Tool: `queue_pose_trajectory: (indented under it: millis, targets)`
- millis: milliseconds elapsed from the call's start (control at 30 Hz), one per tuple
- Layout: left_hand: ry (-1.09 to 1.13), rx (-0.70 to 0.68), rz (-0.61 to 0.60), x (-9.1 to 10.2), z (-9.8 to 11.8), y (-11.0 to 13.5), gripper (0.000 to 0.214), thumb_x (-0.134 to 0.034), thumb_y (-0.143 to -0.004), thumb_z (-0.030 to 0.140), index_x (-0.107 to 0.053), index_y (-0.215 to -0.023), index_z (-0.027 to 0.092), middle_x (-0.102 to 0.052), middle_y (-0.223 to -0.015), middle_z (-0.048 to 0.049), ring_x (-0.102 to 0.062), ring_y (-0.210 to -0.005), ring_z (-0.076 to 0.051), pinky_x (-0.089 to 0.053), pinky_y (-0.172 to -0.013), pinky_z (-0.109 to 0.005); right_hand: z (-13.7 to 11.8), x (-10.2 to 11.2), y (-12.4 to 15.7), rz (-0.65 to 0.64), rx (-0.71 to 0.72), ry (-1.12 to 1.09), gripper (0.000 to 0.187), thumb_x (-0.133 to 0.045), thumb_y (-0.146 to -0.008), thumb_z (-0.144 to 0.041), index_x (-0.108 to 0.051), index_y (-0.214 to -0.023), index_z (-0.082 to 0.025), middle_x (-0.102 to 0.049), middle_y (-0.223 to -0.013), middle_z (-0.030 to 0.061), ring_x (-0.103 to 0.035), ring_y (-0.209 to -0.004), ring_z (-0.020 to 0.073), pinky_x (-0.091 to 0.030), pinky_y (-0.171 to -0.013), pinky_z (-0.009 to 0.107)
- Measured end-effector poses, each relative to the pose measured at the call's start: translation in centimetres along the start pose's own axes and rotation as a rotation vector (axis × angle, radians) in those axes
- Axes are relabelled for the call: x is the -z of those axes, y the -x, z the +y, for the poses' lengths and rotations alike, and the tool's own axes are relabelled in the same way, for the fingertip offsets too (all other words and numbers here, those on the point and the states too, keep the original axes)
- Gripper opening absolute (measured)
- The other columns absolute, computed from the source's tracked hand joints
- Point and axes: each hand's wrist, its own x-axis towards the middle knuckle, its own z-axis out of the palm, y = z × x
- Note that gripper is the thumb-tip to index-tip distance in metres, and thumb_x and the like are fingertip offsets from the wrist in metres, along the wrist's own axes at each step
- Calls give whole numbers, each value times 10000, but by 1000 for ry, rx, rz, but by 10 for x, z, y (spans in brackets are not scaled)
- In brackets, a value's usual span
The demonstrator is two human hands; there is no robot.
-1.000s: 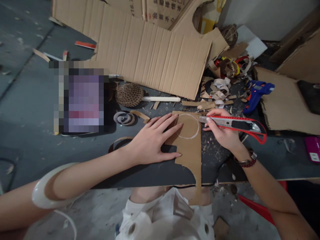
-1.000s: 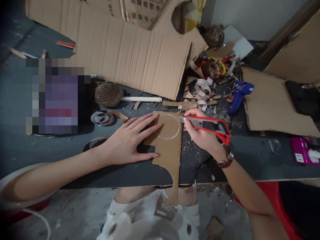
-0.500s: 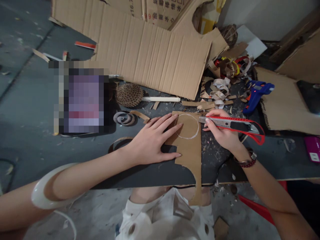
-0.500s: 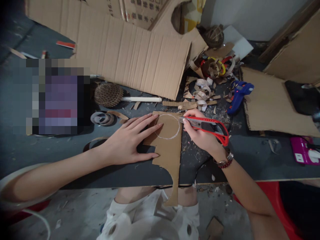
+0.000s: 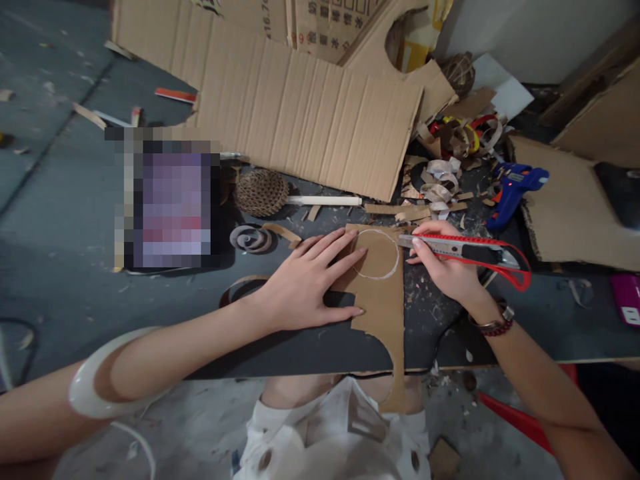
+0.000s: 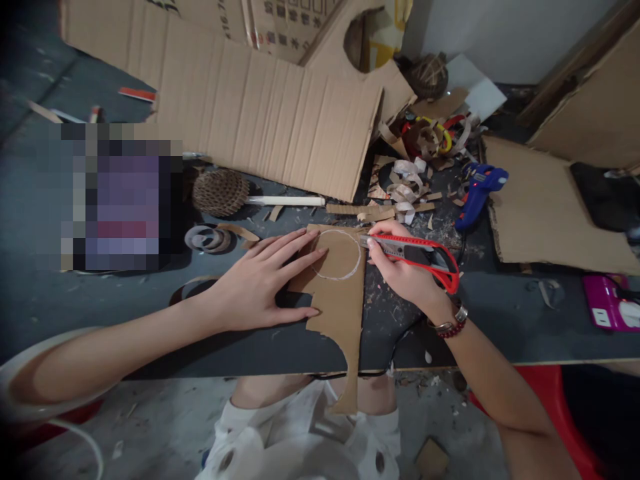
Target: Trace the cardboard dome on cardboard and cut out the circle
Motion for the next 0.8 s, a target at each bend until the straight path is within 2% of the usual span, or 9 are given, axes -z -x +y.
queue_pose_trajectory:
  millis: [167, 400, 667, 800]
  targets:
    - [-8, 6, -8, 0, 1, 0, 883, -446, -812, 751, -366, -1478, 177, -268, -1584, -155, -285, -1442, -360, -352, -1098, -574, 0, 0, 0, 1, 8, 29, 168, -558, -904, -404, -563, -989, -259, -603, -982, 20, -666, -741, 137, -627, -623, 276]
    - [-10, 15, -30, 1, 1, 1, 881, -464, -807, 745, -368, -1477, 181, -265, -1585, -153, -270, -1451, -345, -327, -1123, -555, -1, 4, 2, 17, 37, 244, 154, -576, -886, -380, -594, -995, -273, -673, -870, 30, -667, -689, 192, -579, -625, 350]
    - [-6, -7, -41, 1, 3, -3, 925, -467, -793, 761, -374, -1466, 133, -248, -1586, -175, -224, -1471, -330, -283, -1155, -532, -16, 8, 0, 9, 89, 406, 59, -595, -865, -299, -598, -868, -241, -689, -741, -6, -643, -625, 154, -483, -588, 281]
    - [-44, -1, -69, 1, 4, -3, 943, -450, -790, 775, -375, -1464, 119, -236, -1585, -185, -213, -1474, -332, -272, -1159, -532, -19, 8, 0, 2, 138, 441, 41, -587, -863, -277, -601, -852, -240, -704, -784, 5, -656, -678, 164, -479, -621, 283]
